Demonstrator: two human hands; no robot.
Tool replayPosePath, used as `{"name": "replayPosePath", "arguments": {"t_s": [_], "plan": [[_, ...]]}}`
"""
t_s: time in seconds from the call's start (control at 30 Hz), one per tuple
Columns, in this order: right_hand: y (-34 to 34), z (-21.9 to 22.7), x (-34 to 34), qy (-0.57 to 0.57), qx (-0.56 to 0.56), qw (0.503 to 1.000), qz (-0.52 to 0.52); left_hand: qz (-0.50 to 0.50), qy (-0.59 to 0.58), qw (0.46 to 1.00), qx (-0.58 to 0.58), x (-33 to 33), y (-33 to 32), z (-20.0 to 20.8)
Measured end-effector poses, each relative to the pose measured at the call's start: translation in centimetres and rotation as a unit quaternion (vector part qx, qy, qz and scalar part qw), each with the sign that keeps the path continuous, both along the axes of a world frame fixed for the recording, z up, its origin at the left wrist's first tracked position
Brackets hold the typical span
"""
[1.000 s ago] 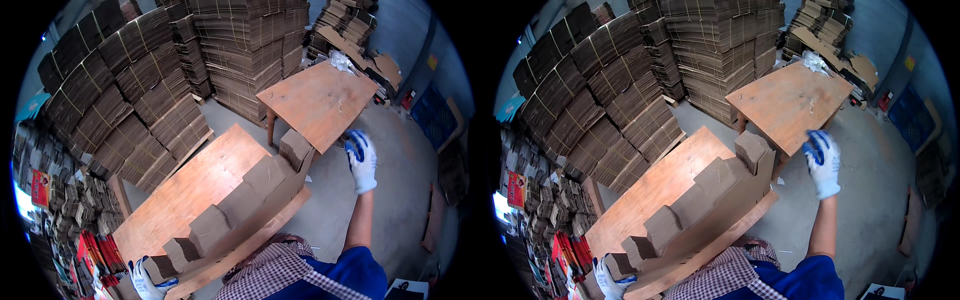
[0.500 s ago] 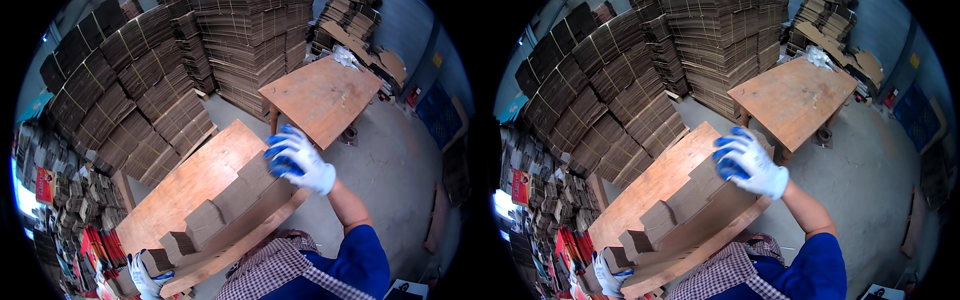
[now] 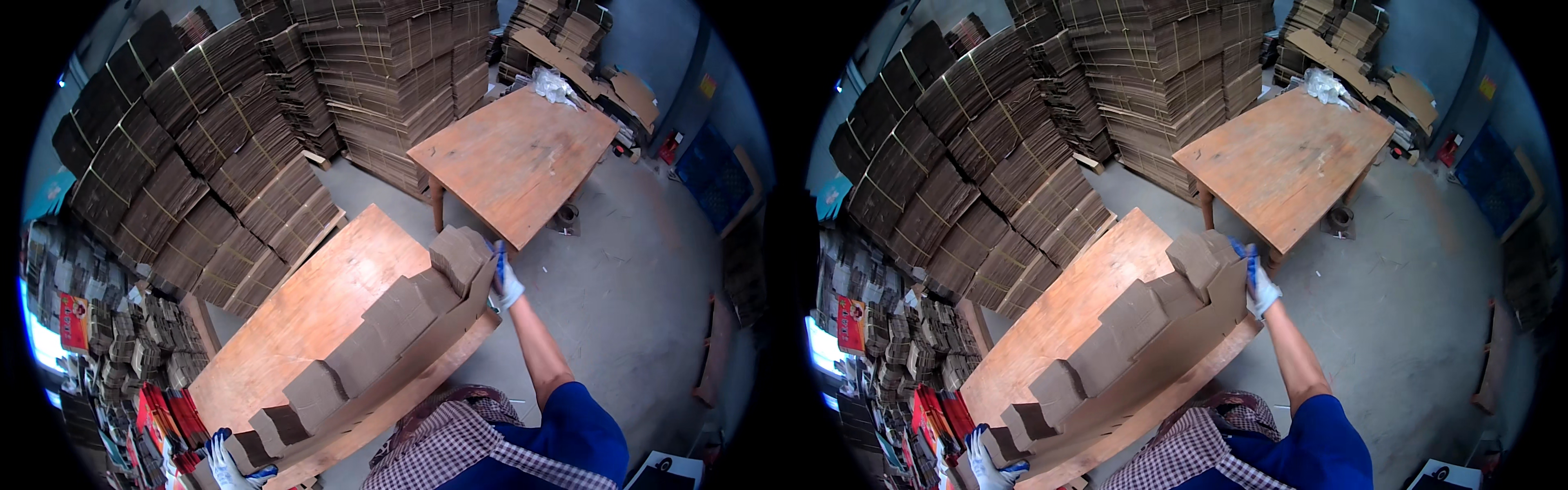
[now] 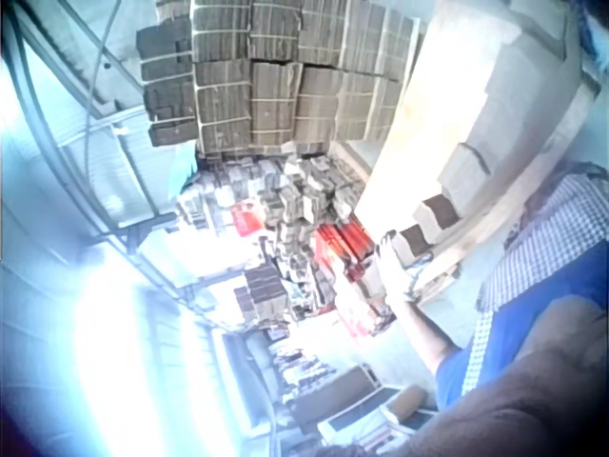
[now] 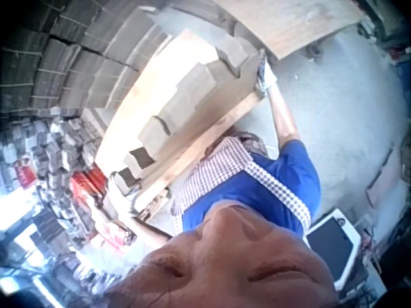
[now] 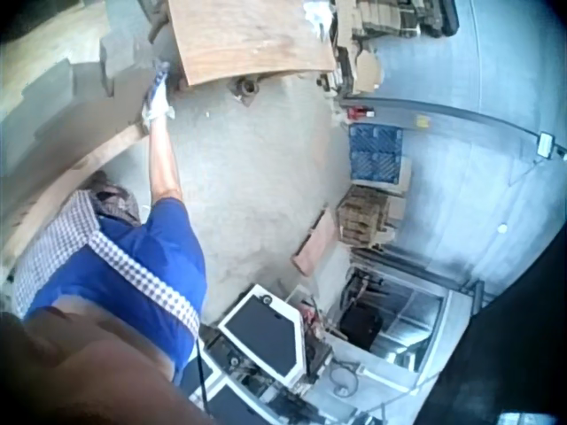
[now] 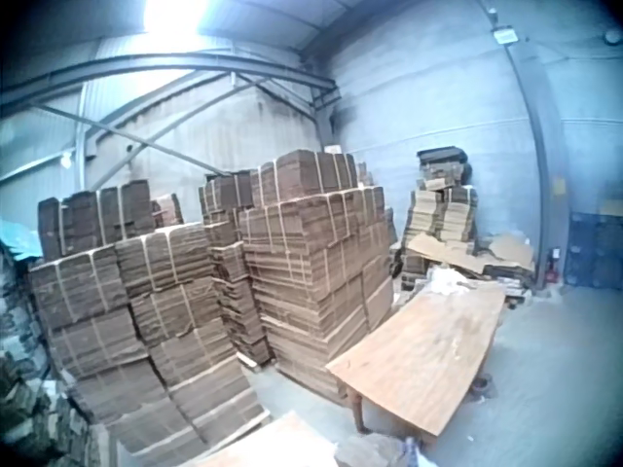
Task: The person handles flat cardboard sheets, stacks them, and applies adhesive to fold and assemble them into boxes. They repeatedly align edges and press flaps to form the box structure.
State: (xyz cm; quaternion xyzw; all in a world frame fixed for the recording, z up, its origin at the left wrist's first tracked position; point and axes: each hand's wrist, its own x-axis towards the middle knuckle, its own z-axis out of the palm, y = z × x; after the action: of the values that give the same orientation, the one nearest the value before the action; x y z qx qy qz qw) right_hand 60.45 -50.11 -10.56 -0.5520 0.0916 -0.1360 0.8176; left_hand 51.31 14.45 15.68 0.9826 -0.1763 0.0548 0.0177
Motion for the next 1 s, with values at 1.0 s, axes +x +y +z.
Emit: {"name": "replayPosePath", "arguments": {"t_s": [1.0], "plan": [[3.8,6.0,-6.2,0.138,0.240,0.924,-0.263,0.045,-0.004,0.999,-0.031,6.9,-10.1,-1.0]]}}
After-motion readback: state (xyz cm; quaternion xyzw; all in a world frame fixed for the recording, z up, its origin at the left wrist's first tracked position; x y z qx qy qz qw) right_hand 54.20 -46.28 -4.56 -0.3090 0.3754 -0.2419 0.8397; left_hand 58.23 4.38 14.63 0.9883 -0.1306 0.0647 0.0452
